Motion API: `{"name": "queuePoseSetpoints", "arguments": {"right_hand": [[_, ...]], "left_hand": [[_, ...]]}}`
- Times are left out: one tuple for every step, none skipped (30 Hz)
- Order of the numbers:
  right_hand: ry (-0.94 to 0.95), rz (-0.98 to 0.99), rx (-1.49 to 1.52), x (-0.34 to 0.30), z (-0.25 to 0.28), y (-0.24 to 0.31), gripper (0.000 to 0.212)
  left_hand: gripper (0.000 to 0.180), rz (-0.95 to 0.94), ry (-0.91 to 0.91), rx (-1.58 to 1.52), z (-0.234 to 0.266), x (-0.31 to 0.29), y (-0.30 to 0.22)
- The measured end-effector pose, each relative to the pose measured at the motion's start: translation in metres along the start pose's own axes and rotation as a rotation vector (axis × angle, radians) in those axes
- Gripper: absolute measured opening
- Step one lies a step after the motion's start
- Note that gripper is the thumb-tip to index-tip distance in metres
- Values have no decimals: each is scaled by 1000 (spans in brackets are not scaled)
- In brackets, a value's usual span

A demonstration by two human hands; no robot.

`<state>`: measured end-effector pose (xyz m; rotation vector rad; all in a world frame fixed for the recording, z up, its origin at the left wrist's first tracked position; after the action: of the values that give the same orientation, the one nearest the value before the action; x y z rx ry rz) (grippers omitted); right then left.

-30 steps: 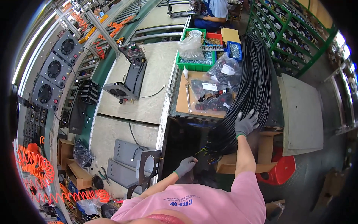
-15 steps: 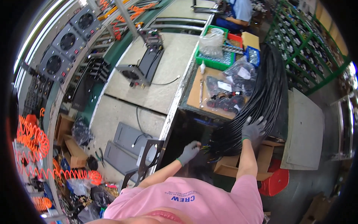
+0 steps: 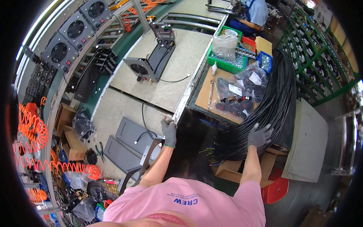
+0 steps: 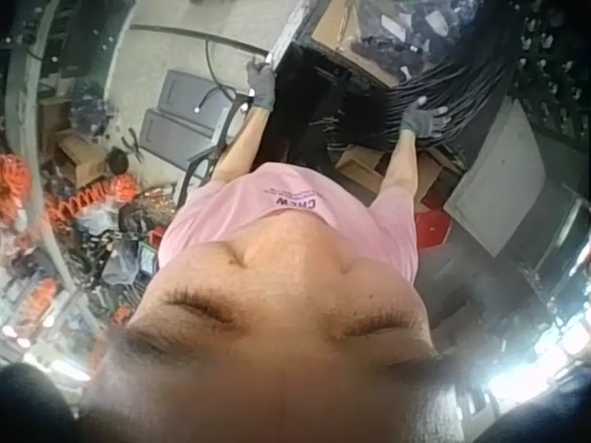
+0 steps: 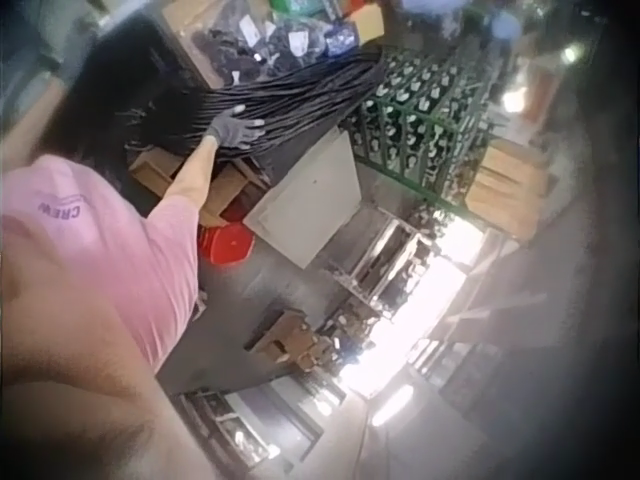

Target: Assemble electronic components using a pneumatic screwdriver and manual assembly steps.

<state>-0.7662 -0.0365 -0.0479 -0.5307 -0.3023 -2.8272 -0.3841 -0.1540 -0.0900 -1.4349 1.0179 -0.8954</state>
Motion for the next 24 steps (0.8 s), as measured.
{"name": "queuePoseSetpoints", "arguments": {"right_hand": [[-9, -15, -3, -1, 0, 1, 67], [13, -5, -6, -2, 1, 3, 67], [34, 3, -8, -2, 0, 4, 67], [-4, 16, -25, -3, -2, 2, 67], [-11, 4, -28, -2, -5, 0, 67], [-55, 20, -24, 0, -7, -1, 66], [-91, 49, -16, -1, -8, 1, 66], [-125, 61, -24, -1, -6, 2, 65], [-126, 65, -25, -1, -5, 1, 65], [-120, 57, -31, 0, -5, 1, 65], [-113, 48, -37, 0, -5, 0, 65], [-115, 51, -37, 0, -3, 0, 65], [-105, 45, -34, -1, -2, 1, 65], [-94, 39, -31, -2, -1, 2, 65], [-95, 39, -29, -2, 0, 3, 65], [-98, 46, -38, -2, 1, 2, 65], [-99, 50, -48, -2, 1, 3, 65], [-100, 44, -46, -1, 1, 3, 65], [-88, 44, -42, -1, 2, 3, 65], [-76, 47, -36, -2, 2, 3, 65], [-77, 45, -34, -3, 2, 5, 65], [-82, 44, -41, -3, 2, 4, 65], [-88, 43, -46, -2, 2, 5, 65], [-88, 43, -47, -3, 3, 6, 65]], "left_hand": [[54, -2, -18, -2, 0, -2, -2], [57, 5, -8, 20, -1, -5, -4], [57, 3, 10, 13, -7, -6, -5], [60, -4, 59, 14, -11, -8, -11], [62, -11, 109, 16, -16, -9, -17], [65, 5, 126, 32, -28, -5, -21], [65, 6, 124, 33, -35, 2, -29], [65, -12, 134, -19, -46, 9, -36], [65, -29, 142, -70, -55, 16, -43], [65, -26, 140, -74, -66, 23, -56], [64, -27, 103, -146, -77, 28, -73], [64, -29, 65, -219, -83, 33, -83], [64, -29, 63, -221, -87, 38, -83], [59, -71, 5, -214, -90, 42, -84], [54, -114, -53, -207, -92, 45, -85], [54, -115, -48, -210, -92, 42, -79], [45, -88, 69, -162, -89, 34, -66], [37, -63, 186, -114, -84, 24, -53], [22, -28, 334, -60, -76, 9, -35], [18, -92, 368, -96, -76, -11, -21], [18, -50, 472, -77, -69, -32, 2], [17, -59, 568, -7, -62, -56, 19], [18, 62, 651, 67, -54, -81, 37], [18, 64, 708, 110, -43, -104, 55]]}}
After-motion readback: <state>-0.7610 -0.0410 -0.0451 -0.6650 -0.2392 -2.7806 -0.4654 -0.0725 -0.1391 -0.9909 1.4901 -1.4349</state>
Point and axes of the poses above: each hand's wrist, its own x-axis towards the middle knuckle, its own z-axis out of the back of the hand, y = z × x, the point moved 1 cm from there along x, towards the middle knuckle, and after that the axes turned 10 degrees about -z, right-handed, at the moved point
